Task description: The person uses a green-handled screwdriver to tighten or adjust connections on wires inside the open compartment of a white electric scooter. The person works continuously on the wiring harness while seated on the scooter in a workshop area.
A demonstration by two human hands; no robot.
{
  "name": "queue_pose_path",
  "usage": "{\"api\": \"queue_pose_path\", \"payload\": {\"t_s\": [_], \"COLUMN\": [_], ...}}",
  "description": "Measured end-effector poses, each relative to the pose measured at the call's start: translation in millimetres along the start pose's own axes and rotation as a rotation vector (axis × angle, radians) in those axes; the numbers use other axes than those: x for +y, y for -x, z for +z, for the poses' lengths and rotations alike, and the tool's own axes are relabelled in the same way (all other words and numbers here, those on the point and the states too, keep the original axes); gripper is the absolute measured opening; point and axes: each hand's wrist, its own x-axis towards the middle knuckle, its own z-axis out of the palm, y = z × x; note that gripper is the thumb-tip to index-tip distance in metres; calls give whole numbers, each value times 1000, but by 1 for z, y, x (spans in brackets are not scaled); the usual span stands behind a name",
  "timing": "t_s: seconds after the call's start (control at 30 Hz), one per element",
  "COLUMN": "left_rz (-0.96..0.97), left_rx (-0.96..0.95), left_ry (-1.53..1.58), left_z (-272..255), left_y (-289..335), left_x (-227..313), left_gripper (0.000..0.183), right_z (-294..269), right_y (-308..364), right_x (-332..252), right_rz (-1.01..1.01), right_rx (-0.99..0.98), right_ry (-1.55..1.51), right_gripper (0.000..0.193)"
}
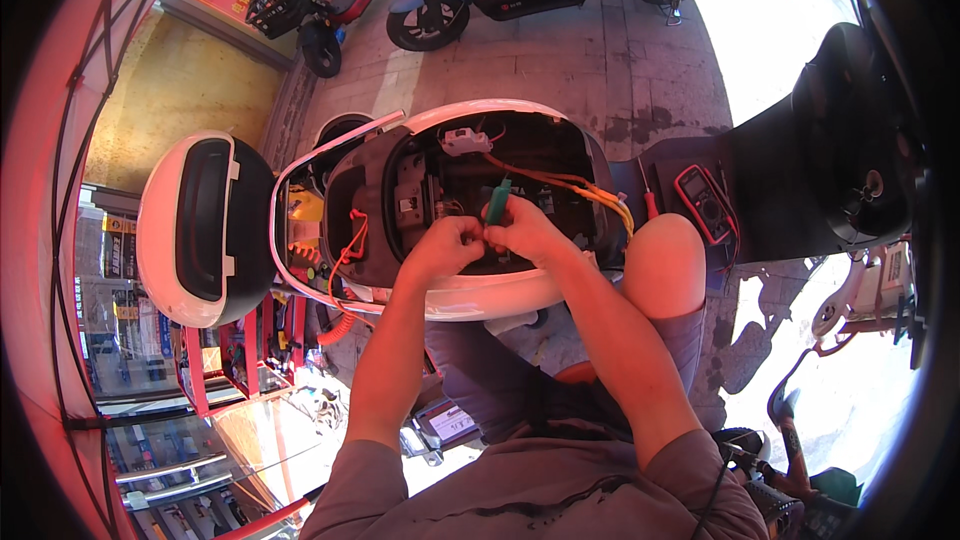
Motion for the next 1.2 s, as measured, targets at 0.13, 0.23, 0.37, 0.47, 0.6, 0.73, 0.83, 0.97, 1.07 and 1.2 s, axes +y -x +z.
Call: {"api": "queue_pose_path", "payload": {"t_s": [0.13, 0.23, 0.37, 0.47, 0.6, 0.73, 0.83, 0.97, 1.07, 1.2], "left_rz": [18, 53, 44, 59, 28, 61, 72, 42, 53, 43], "left_rx": [-3, 2, 13, 27, -18, 1, 12, 14, 19, 49], "left_ry": [-22, -46, -37, -35, -49, -72, -74, -38, -39, -51], "left_z": [-1, -1, 0, 1, -2, -2, -1, -1, 0, 2], "left_y": [1, 2, 1, 0, 1, 3, 3, 4, 3, 2], "left_x": [3, 3, 0, -2, -1, 2, 5, 8, 7, 3], "left_gripper": [15, 14, 15, 16, 16, 16, 15, 14, 13, 16], "right_z": [0, 0, 1, 1, 1, 1, 2, 3, 2, -2], "right_y": [-1, 0, 0, 0, 1, 2, 1, 0, 0, 0], "right_x": [1, 1, 0, -1, -3, -5, -5, -4, -3, 0], "right_rz": [21, 12, 9, 2, 6, 27, 34, 19, 4, 1], "right_rx": [14, 27, 31, 37, 39, 31, 42, 48, 38, 6], "right_ry": [-16, 0, 20, 29, 37, 37, 47, 60, 44, 36], "right_gripper": [28, 27, 27, 29, 30, 27, 28, 28, 27, 27]}}
